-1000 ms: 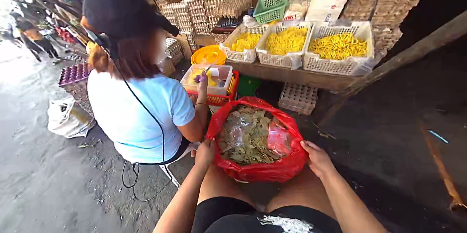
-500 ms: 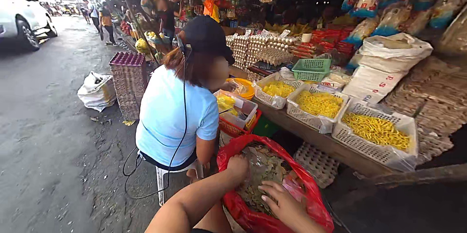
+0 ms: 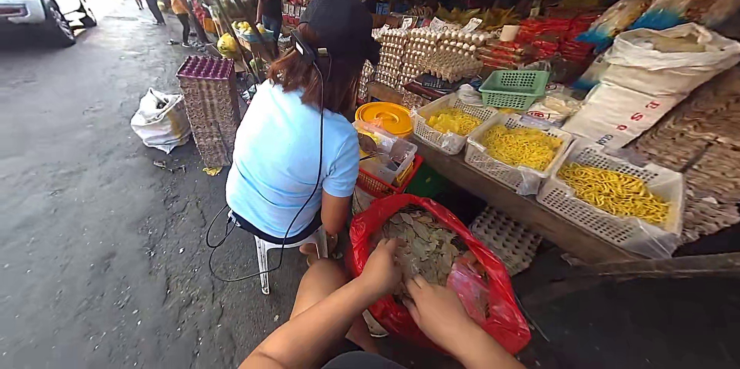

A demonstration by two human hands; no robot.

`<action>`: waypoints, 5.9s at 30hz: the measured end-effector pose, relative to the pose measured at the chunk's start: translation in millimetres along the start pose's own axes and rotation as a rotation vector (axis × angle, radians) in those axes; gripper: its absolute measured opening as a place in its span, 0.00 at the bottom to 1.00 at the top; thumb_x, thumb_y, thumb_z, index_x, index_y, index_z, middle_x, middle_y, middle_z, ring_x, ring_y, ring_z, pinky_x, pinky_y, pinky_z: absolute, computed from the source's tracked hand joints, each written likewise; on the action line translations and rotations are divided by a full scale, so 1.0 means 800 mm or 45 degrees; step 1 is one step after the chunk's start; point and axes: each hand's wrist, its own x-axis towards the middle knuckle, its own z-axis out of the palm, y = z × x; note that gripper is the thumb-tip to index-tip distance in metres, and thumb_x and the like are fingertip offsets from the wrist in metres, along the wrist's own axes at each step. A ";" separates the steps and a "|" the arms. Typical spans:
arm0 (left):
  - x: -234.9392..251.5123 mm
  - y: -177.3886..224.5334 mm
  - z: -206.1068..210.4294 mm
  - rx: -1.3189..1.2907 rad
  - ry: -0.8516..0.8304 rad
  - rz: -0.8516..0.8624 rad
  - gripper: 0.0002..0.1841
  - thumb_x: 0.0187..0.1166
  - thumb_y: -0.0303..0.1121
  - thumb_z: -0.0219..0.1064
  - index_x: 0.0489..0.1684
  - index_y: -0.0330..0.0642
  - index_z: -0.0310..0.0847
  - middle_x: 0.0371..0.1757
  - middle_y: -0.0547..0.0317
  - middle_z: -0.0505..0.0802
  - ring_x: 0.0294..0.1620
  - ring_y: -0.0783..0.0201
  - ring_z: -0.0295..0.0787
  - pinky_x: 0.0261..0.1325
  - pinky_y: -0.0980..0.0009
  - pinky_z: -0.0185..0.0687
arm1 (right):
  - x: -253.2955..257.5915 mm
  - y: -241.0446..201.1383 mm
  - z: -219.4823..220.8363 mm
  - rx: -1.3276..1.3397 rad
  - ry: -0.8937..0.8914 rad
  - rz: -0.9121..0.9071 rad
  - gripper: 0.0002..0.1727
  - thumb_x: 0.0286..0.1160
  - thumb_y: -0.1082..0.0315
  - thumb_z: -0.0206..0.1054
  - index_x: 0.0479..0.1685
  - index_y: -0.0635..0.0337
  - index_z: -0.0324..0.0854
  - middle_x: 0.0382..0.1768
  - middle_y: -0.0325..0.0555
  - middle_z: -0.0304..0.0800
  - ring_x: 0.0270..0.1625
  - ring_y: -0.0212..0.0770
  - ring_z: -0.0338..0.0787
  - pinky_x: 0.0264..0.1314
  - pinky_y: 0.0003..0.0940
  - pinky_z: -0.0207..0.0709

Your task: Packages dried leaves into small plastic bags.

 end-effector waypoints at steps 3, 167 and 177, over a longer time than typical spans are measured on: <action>-0.004 0.018 0.000 0.005 -0.049 0.091 0.23 0.72 0.17 0.61 0.66 0.45 0.85 0.73 0.37 0.79 0.70 0.47 0.81 0.69 0.52 0.81 | 0.012 0.025 0.002 0.023 0.018 0.031 0.24 0.90 0.55 0.56 0.75 0.59 0.80 0.76 0.58 0.80 0.67 0.63 0.88 0.66 0.64 0.81; 0.018 -0.066 0.116 0.365 -0.049 0.571 0.28 0.75 0.16 0.62 0.80 0.30 0.73 0.82 0.38 0.79 0.73 0.41 0.84 0.69 0.48 0.83 | 0.071 0.048 0.148 1.829 0.886 0.523 0.16 0.78 0.78 0.68 0.63 0.73 0.84 0.58 0.61 0.90 0.59 0.41 0.89 0.67 0.41 0.80; 0.017 -0.065 0.116 0.282 0.009 0.705 0.27 0.73 0.16 0.63 0.77 0.29 0.76 0.79 0.37 0.81 0.72 0.41 0.86 0.68 0.49 0.84 | 0.056 0.054 0.124 2.307 0.795 0.311 0.25 0.79 0.81 0.45 0.76 0.70 0.69 0.57 0.45 0.87 0.53 0.28 0.89 0.59 0.27 0.84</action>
